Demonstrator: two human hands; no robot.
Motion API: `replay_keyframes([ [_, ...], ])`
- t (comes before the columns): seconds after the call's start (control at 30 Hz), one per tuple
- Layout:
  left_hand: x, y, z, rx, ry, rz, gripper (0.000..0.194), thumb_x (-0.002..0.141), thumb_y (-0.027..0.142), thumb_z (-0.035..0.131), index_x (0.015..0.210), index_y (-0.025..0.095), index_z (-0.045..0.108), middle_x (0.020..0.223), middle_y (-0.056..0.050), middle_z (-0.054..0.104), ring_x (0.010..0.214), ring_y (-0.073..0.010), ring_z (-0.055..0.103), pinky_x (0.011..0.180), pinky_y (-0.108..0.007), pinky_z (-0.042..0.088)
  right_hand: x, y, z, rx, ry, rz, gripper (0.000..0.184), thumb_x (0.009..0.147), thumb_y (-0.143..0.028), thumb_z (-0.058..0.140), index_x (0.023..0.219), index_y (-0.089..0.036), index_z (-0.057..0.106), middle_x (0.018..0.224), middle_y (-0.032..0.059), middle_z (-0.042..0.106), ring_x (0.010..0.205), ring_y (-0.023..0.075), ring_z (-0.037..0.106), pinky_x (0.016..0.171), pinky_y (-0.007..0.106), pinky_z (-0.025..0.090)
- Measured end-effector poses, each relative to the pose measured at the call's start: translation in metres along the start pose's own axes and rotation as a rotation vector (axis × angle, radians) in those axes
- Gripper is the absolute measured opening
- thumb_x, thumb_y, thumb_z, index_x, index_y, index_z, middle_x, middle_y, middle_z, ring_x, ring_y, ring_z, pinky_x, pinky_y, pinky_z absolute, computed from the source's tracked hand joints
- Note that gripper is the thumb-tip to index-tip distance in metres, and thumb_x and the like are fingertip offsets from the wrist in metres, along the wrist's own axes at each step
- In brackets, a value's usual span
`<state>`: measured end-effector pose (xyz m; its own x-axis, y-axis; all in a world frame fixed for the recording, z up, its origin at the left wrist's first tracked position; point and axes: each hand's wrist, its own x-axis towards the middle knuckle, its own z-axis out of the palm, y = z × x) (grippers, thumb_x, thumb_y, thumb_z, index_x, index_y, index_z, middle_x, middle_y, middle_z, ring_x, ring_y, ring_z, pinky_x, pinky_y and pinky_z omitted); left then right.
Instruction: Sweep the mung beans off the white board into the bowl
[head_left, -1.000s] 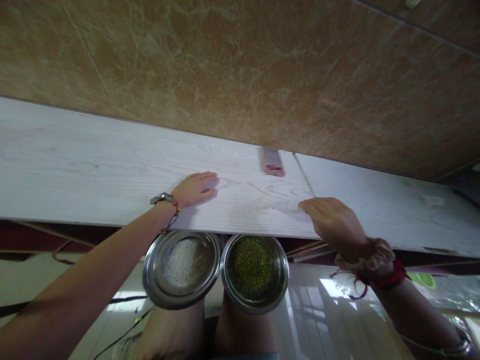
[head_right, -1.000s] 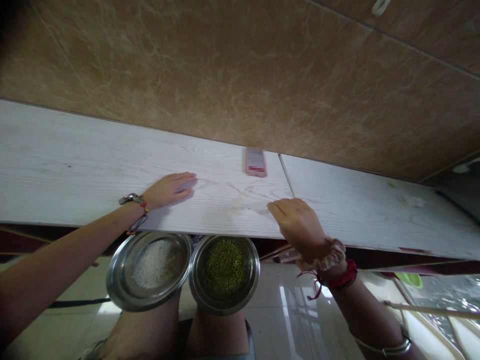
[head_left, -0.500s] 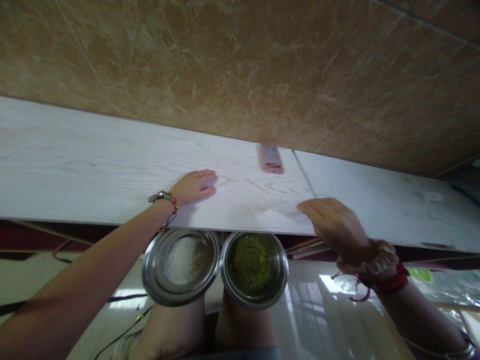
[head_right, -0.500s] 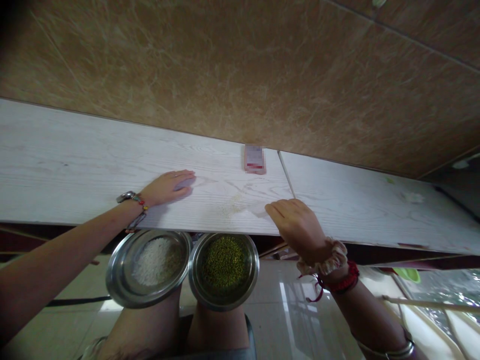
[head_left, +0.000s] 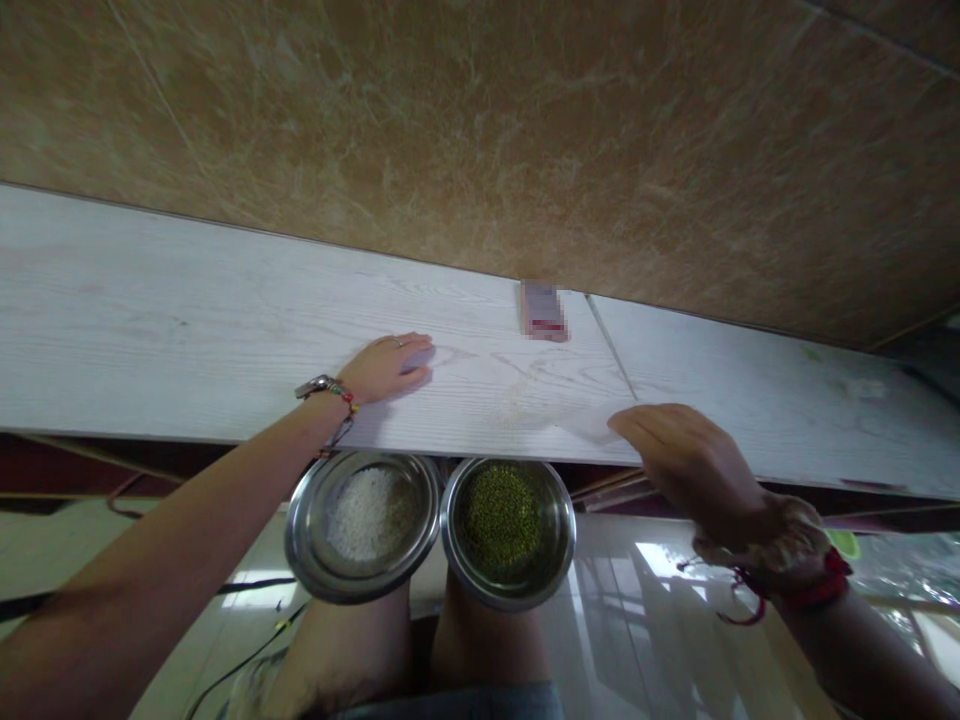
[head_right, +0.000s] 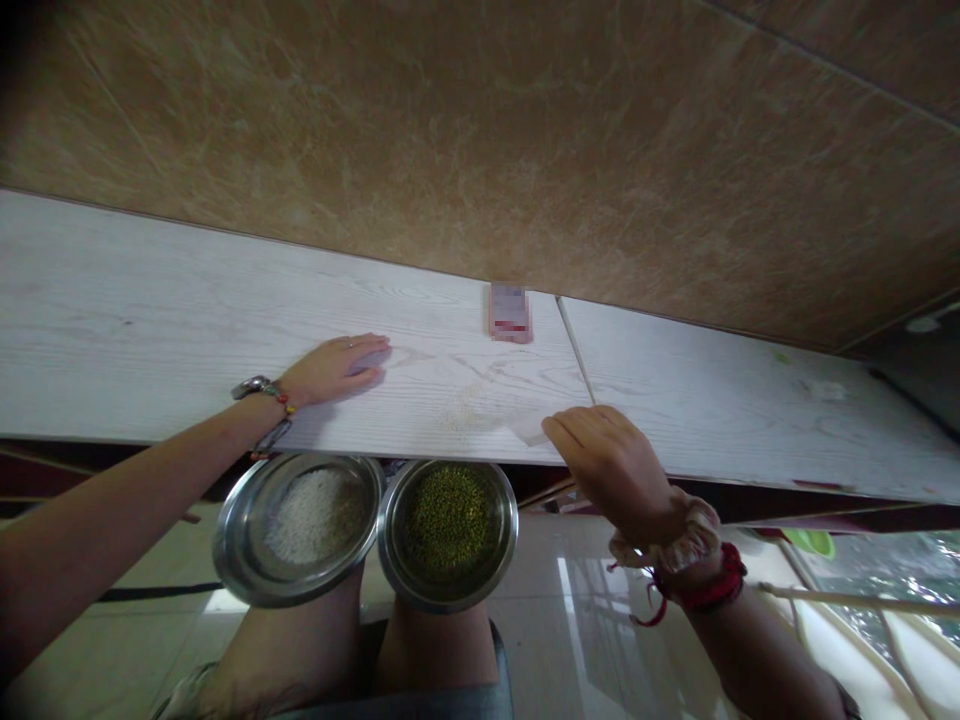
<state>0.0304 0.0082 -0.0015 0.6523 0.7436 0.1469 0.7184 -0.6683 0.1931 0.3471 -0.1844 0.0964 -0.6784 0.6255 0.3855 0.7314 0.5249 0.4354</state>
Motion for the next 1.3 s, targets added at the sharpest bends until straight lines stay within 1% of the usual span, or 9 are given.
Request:
replay_keyframes([
  [0.2, 0.0, -0.001, 0.0, -0.006, 0.001, 0.006, 0.053, 0.088, 0.042, 0.037, 0.129, 0.013, 0.053, 0.14, -0.009, 0.05, 0.131, -0.0229, 0.043, 0.111, -0.037, 0.03, -0.006, -0.005, -0.008, 0.045, -0.002, 0.04, 0.03, 0.087, -0.003, 0.034, 0.083, -0.013, 0.063, 0.073, 0.0071, 0.068, 0.065, 0.0163, 0.059, 0.065, 0.028, 0.046],
  [0.4, 0.001, -0.002, 0.001, 0.001, -0.005, 0.011, 0.053, 0.087, 0.041, 0.037, 0.13, 0.013, 0.052, 0.142, -0.009, 0.049, 0.131, -0.0226, 0.043, 0.11, -0.037, 0.031, -0.014, -0.011, -0.008, -0.042, -0.091, 0.121, 0.029, 0.083, -0.001, 0.036, 0.084, -0.012, 0.063, 0.07, 0.0065, 0.066, 0.059, 0.0163, 0.055, 0.058, 0.029, 0.042],
  [0.67, 0.001, -0.002, 0.002, -0.014, 0.015, 0.015, 0.052, 0.087, 0.042, 0.037, 0.129, 0.014, 0.053, 0.141, -0.008, 0.05, 0.13, -0.023, 0.044, 0.11, -0.038, 0.032, -0.004, -0.04, -0.023, 0.143, -0.103, 0.102, 0.027, 0.085, -0.002, 0.037, 0.084, -0.013, 0.062, 0.066, 0.0039, 0.063, 0.057, 0.0154, 0.054, 0.056, 0.028, 0.042],
  [0.8, 0.001, -0.002, 0.001, -0.011, 0.014, 0.02, 0.054, 0.087, 0.042, 0.036, 0.128, 0.012, 0.053, 0.14, -0.01, 0.05, 0.13, -0.0232, 0.044, 0.11, -0.038, 0.032, 0.0, -0.039, -0.027, 0.127, -0.072, 0.087, 0.027, 0.086, -0.002, 0.036, 0.09, -0.011, 0.062, 0.071, 0.0057, 0.066, 0.061, 0.0157, 0.056, 0.06, 0.027, 0.043],
  [0.9, 0.001, -0.002, 0.001, -0.005, 0.006, 0.019, 0.053, 0.087, 0.042, 0.036, 0.128, 0.012, 0.053, 0.14, -0.01, 0.05, 0.13, -0.0228, 0.044, 0.11, -0.037, 0.032, -0.001, -0.026, -0.016, 0.042, -0.086, 0.135, 0.026, 0.087, -0.004, 0.038, 0.091, -0.012, 0.063, 0.069, 0.0043, 0.065, 0.06, 0.016, 0.056, 0.06, 0.027, 0.043],
  [1.0, 0.001, -0.001, 0.001, 0.002, 0.001, 0.013, 0.052, 0.087, 0.041, 0.036, 0.128, 0.014, 0.052, 0.14, -0.009, 0.05, 0.131, -0.0223, 0.043, 0.11, -0.037, 0.032, 0.002, -0.008, 0.006, -0.061, -0.127, 0.261, 0.024, 0.09, -0.012, 0.041, 0.092, -0.013, 0.064, 0.075, 0.007, 0.069, 0.066, 0.0185, 0.059, 0.063, 0.029, 0.043],
  [1.13, 0.0, -0.001, 0.001, 0.003, 0.006, 0.013, 0.05, 0.087, 0.041, 0.036, 0.127, 0.015, 0.053, 0.14, -0.008, 0.05, 0.13, -0.0222, 0.045, 0.109, -0.038, 0.034, 0.024, 0.01, 0.035, -0.108, -0.39, 0.524, 0.028, 0.089, -0.012, 0.039, 0.101, -0.014, 0.065, 0.086, 0.011, 0.071, 0.074, 0.0222, 0.062, 0.066, 0.032, 0.042],
  [1.2, 0.0, 0.0, 0.001, 0.002, 0.013, 0.015, 0.049, 0.088, 0.041, 0.037, 0.127, 0.017, 0.054, 0.14, -0.007, 0.051, 0.129, -0.0217, 0.045, 0.109, -0.037, 0.034, 0.04, 0.014, 0.046, -0.093, -0.446, 0.548, 0.029, 0.088, -0.01, 0.038, 0.101, -0.013, 0.065, 0.09, 0.0129, 0.071, 0.076, 0.0225, 0.062, 0.066, 0.032, 0.041],
  [1.3, -0.001, 0.0, 0.001, 0.006, 0.014, 0.007, 0.049, 0.088, 0.041, 0.037, 0.127, 0.016, 0.054, 0.14, -0.008, 0.051, 0.13, -0.0218, 0.045, 0.109, -0.037, 0.033, 0.06, 0.015, 0.058, -0.056, -0.447, 0.496, 0.028, 0.087, -0.008, 0.04, 0.097, -0.013, 0.065, 0.09, 0.0132, 0.071, 0.076, 0.0215, 0.062, 0.065, 0.031, 0.039],
])
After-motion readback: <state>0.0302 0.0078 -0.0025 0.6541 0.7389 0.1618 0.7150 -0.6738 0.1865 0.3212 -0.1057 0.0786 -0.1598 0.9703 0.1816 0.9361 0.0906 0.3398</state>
